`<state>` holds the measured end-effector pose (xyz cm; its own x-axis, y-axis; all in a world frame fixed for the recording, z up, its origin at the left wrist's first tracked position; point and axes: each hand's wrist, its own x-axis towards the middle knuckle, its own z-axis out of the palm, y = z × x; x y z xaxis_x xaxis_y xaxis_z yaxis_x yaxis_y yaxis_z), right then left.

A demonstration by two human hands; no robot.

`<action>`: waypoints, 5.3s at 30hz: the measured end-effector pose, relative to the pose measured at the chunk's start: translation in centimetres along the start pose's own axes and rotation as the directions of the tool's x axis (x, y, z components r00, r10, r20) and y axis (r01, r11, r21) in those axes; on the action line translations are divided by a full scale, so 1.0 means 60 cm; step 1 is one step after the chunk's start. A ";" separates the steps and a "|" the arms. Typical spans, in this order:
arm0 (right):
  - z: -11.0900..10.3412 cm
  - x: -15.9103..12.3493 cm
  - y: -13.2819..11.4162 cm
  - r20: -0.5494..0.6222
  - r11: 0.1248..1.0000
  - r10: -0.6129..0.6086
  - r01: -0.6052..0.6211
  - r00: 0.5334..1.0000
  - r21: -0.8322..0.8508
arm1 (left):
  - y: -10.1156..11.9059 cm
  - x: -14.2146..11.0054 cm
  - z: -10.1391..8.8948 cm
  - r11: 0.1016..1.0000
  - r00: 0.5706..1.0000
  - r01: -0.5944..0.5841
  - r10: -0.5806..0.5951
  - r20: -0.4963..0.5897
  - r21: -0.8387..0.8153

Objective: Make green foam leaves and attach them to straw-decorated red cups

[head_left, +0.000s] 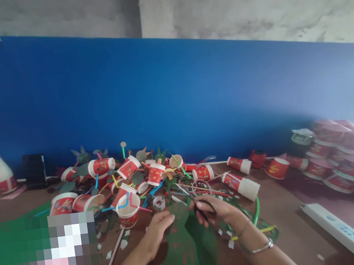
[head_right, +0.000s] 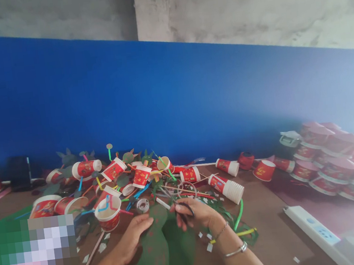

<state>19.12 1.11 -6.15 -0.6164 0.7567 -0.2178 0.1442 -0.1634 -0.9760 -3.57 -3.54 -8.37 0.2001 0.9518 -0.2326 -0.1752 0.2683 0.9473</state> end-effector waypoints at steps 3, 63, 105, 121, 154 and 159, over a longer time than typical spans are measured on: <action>0.040 0.016 0.002 -0.191 0.984 -0.108 0.132 0.976 0.120 | -0.003 0.010 0.010 0.992 0.995 -0.102 0.102 0.008 0.067; 0.059 0.031 0.029 -0.744 0.877 -0.153 0.437 0.650 0.201 | -0.041 0.041 0.017 0.890 0.908 -0.320 0.386 -0.163 0.324; 0.064 -0.002 0.014 -0.046 0.992 -0.066 0.060 0.997 -0.113 | -0.018 0.035 0.013 0.920 0.883 -0.364 0.390 -0.261 0.143; 0.057 0.001 0.026 -0.055 0.992 -0.042 0.035 0.998 -0.121 | -0.022 0.040 0.010 0.914 0.877 -0.378 0.405 -0.258 0.149; 0.087 0.019 0.030 -0.091 0.994 -0.086 0.079 0.992 -0.074 | -0.032 0.042 0.011 0.932 0.903 -0.320 0.355 -0.242 0.173; 0.090 0.025 0.040 -0.107 0.988 -0.132 0.123 0.985 -0.093 | -0.036 0.042 0.011 0.921 0.884 -0.339 0.382 -0.269 0.192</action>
<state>14.36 -1.59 -8.88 -0.5433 0.8353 -0.0844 0.1388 -0.0098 -0.9903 -2.03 -1.82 -10.85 -0.1491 0.9841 0.0967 -0.0441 -0.1043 0.9936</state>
